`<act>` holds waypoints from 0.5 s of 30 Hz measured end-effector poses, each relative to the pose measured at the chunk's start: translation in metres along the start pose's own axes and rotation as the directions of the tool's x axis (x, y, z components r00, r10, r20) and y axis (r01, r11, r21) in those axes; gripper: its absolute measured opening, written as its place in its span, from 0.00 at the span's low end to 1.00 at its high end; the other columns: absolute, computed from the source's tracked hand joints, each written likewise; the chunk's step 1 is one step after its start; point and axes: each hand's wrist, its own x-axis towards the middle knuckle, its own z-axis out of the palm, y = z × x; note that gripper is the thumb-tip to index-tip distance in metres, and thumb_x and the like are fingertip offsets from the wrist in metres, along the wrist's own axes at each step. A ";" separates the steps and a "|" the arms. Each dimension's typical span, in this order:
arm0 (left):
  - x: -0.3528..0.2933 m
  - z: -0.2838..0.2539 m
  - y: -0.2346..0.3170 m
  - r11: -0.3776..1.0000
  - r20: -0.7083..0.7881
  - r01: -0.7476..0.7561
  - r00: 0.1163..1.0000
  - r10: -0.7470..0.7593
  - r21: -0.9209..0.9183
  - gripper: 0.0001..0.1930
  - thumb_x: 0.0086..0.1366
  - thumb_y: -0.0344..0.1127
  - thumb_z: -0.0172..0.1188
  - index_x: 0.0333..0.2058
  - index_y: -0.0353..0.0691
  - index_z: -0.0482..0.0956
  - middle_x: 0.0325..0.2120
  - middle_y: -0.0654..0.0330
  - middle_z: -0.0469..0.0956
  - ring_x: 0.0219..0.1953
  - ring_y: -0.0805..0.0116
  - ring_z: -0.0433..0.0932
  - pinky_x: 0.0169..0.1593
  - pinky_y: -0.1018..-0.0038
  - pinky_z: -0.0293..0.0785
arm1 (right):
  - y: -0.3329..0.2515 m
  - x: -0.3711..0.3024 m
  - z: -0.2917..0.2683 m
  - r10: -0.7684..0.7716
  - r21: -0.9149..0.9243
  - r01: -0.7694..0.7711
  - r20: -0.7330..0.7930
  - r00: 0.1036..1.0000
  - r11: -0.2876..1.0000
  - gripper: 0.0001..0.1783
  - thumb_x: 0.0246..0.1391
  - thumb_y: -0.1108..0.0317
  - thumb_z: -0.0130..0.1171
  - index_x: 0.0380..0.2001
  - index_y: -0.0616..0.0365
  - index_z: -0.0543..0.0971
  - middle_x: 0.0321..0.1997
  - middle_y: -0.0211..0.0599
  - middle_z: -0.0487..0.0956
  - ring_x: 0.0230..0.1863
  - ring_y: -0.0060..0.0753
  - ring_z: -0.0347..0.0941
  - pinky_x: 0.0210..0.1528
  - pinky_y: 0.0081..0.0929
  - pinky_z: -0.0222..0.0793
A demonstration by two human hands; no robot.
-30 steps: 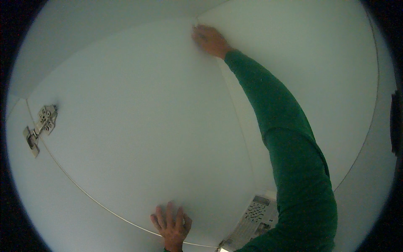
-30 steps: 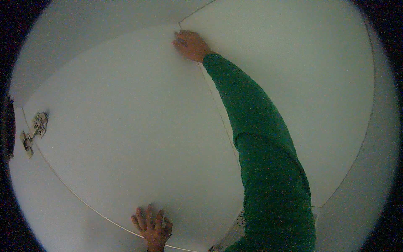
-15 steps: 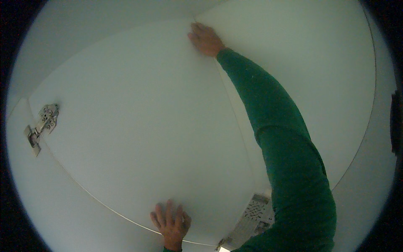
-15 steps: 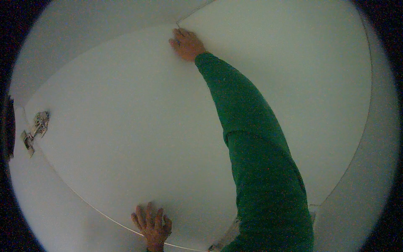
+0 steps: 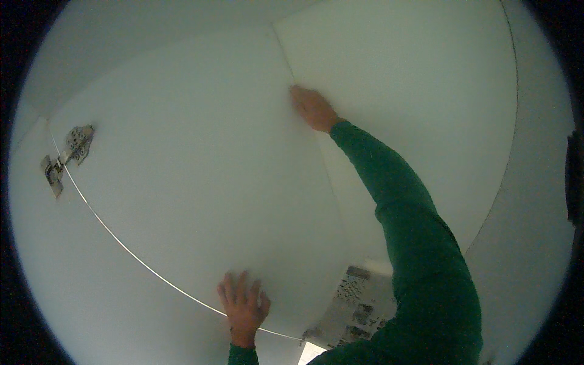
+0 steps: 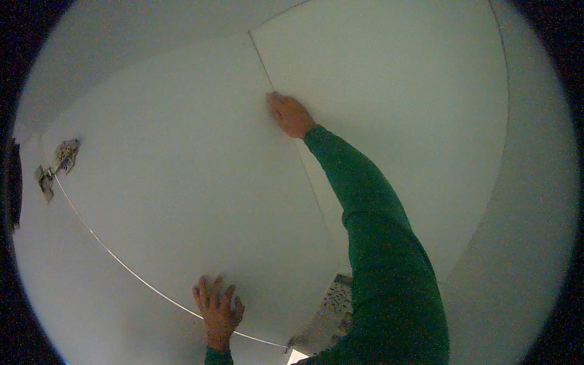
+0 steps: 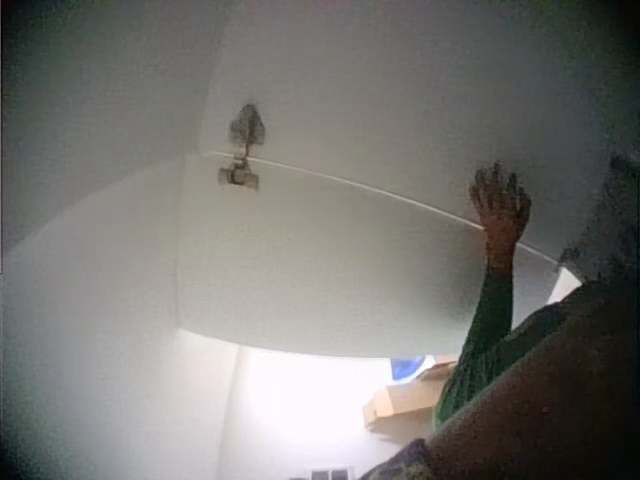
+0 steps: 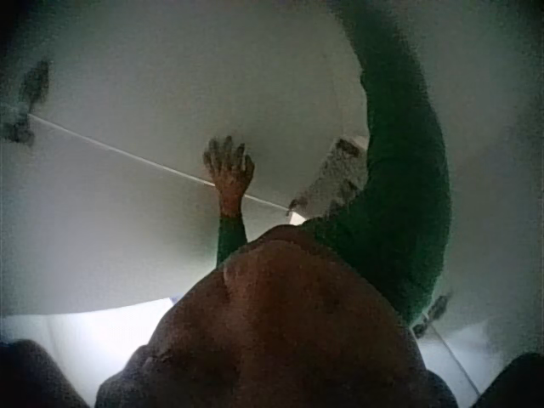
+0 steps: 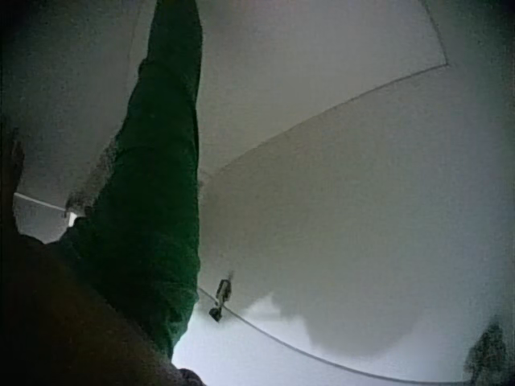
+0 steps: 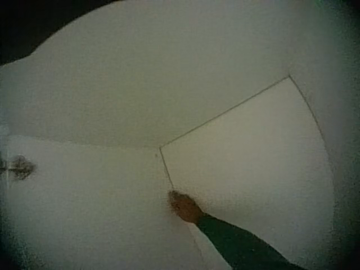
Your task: The person applies joint compound to the seams of a white cabinet interior using a putty knife. They repeatedly scoop compound from the blade and smooth it along the corner and edge joints, then wipe the blade on newspaper placed inside the cabinet.
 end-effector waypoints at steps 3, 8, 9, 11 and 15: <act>-0.013 -0.019 -0.018 0.999 -0.115 0.022 0.993 -0.026 -0.033 0.14 0.55 0.40 0.61 0.42 0.47 0.77 0.56 0.52 0.68 0.65 0.39 0.55 0.63 0.37 0.50 | -0.013 -0.010 0.004 0.046 -0.002 -0.046 0.038 0.998 0.999 0.27 0.61 0.60 0.47 0.60 0.62 0.65 0.61 0.54 0.68 0.62 0.53 0.64 0.66 0.44 0.55; -0.049 -0.074 -0.055 0.951 -0.405 0.215 0.908 -0.111 0.221 0.15 0.65 0.44 0.52 0.45 0.43 0.75 0.56 0.46 0.68 0.64 0.37 0.57 0.62 0.37 0.52 | -0.027 0.038 -0.002 0.295 0.024 -0.307 0.209 0.932 0.951 0.28 0.59 0.59 0.49 0.61 0.58 0.65 0.55 0.55 0.74 0.55 0.58 0.70 0.62 0.48 0.61; -0.053 -0.075 -0.063 0.941 -0.395 0.219 0.913 -0.104 0.258 0.15 0.66 0.44 0.50 0.45 0.42 0.75 0.55 0.45 0.68 0.63 0.37 0.58 0.62 0.37 0.52 | -0.014 0.057 0.001 0.309 0.031 -0.313 0.091 0.947 0.949 0.28 0.59 0.58 0.50 0.61 0.53 0.64 0.53 0.54 0.75 0.52 0.58 0.72 0.58 0.49 0.64; -0.057 -0.073 -0.072 0.920 -0.373 0.183 0.927 -0.044 0.346 0.16 0.67 0.45 0.48 0.45 0.40 0.74 0.55 0.44 0.68 0.62 0.36 0.59 0.62 0.37 0.52 | 0.000 0.101 -0.002 0.319 0.042 -0.318 -0.029 0.947 0.947 0.28 0.58 0.56 0.50 0.61 0.47 0.65 0.49 0.54 0.77 0.47 0.58 0.74 0.53 0.50 0.68; -0.055 -0.077 -0.069 0.901 -0.336 0.115 0.941 0.036 0.418 0.16 0.63 0.42 0.56 0.50 0.48 0.74 0.56 0.50 0.70 0.62 0.40 0.62 0.63 0.42 0.51 | 0.003 0.131 0.000 0.313 0.091 -0.305 -0.098 0.945 0.948 0.23 0.59 0.56 0.48 0.58 0.44 0.69 0.43 0.53 0.79 0.42 0.59 0.76 0.47 0.54 0.70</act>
